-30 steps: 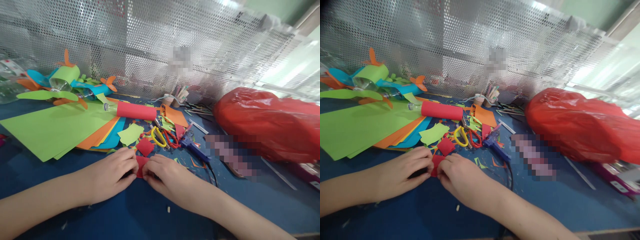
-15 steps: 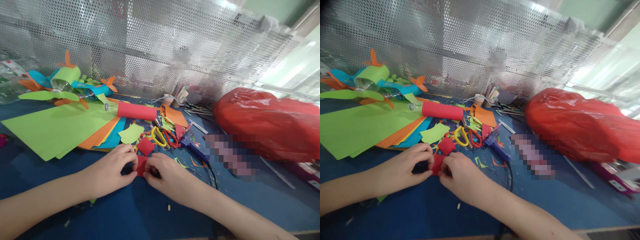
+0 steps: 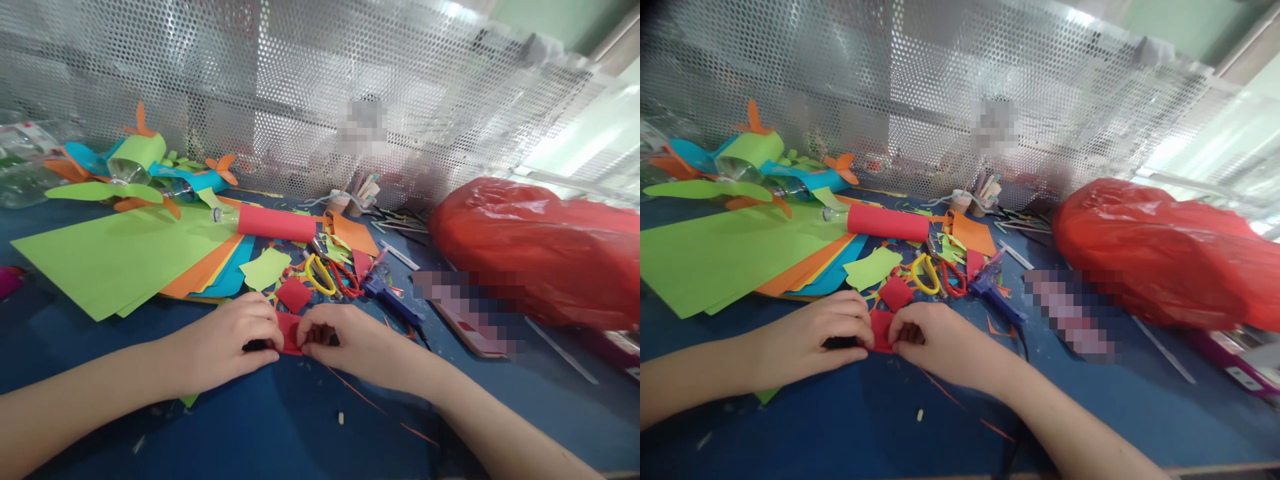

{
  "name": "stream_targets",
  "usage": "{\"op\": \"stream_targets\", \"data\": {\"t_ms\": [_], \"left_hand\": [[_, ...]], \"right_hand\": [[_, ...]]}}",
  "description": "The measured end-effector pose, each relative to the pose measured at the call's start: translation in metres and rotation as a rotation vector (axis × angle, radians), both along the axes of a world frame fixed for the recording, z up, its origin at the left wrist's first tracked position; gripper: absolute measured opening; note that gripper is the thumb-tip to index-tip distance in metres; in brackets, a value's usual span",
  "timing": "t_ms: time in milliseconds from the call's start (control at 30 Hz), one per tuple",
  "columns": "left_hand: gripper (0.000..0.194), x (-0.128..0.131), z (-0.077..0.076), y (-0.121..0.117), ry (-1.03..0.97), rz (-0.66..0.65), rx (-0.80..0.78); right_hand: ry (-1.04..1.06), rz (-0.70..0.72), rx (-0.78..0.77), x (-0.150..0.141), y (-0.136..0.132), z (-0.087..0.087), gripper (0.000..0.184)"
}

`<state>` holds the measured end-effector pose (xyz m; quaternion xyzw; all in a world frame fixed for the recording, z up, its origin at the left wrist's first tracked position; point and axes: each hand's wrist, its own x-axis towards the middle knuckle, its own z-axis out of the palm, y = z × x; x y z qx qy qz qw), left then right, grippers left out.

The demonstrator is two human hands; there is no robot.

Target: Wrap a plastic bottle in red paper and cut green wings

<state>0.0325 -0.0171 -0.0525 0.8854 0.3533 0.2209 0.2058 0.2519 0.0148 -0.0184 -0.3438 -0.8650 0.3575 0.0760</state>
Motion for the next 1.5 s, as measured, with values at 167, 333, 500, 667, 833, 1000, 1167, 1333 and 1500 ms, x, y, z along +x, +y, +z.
{"op": "stream_targets", "data": {"t_ms": [167, 333, 500, 667, 833, 1000, 1167, 1333, 1500], "left_hand": [[0.011, 0.002, -0.002, 0.0, 0.016, 0.006, -0.012], [0.015, 0.003, -0.002, -0.001, 0.045, -0.001, 0.007], [0.018, 0.005, 0.0, -0.001, 0.056, -0.001, 0.015], [0.023, 0.005, -0.002, -0.002, 0.046, -0.024, 0.061], [0.025, 0.002, -0.005, -0.002, 0.018, -0.03, 0.106], [0.023, 0.0, -0.001, 0.0, 0.031, -0.045, 0.097], [0.019, -0.003, 0.0, 0.0, 0.038, -0.052, 0.087], [0.019, -0.002, -0.002, 0.0, 0.019, -0.027, 0.087], [0.018, 0.002, -0.003, 0.0, 0.028, -0.024, 0.119]], "right_hand": [[-0.031, -0.037, 0.09, -0.005, -0.004, -0.003, 0.008], [-0.078, 0.002, 0.241, -0.007, -0.01, -0.004, 0.01], [-0.086, -0.006, 0.248, -0.011, -0.013, -0.003, 0.012], [-0.113, -0.035, 0.212, -0.014, -0.012, -0.002, 0.007], [-0.091, -0.049, 0.144, -0.011, -0.011, -0.003, 0.01], [-0.059, -0.062, 0.083, -0.008, -0.008, -0.001, 0.011], [-0.071, 0.023, 0.1, -0.005, -0.005, 0.004, 0.018], [-0.06, 0.065, 0.175, -0.004, -0.005, 0.001, 0.01], [-0.081, 0.025, 0.225, -0.008, -0.006, -0.002, 0.012]]}}
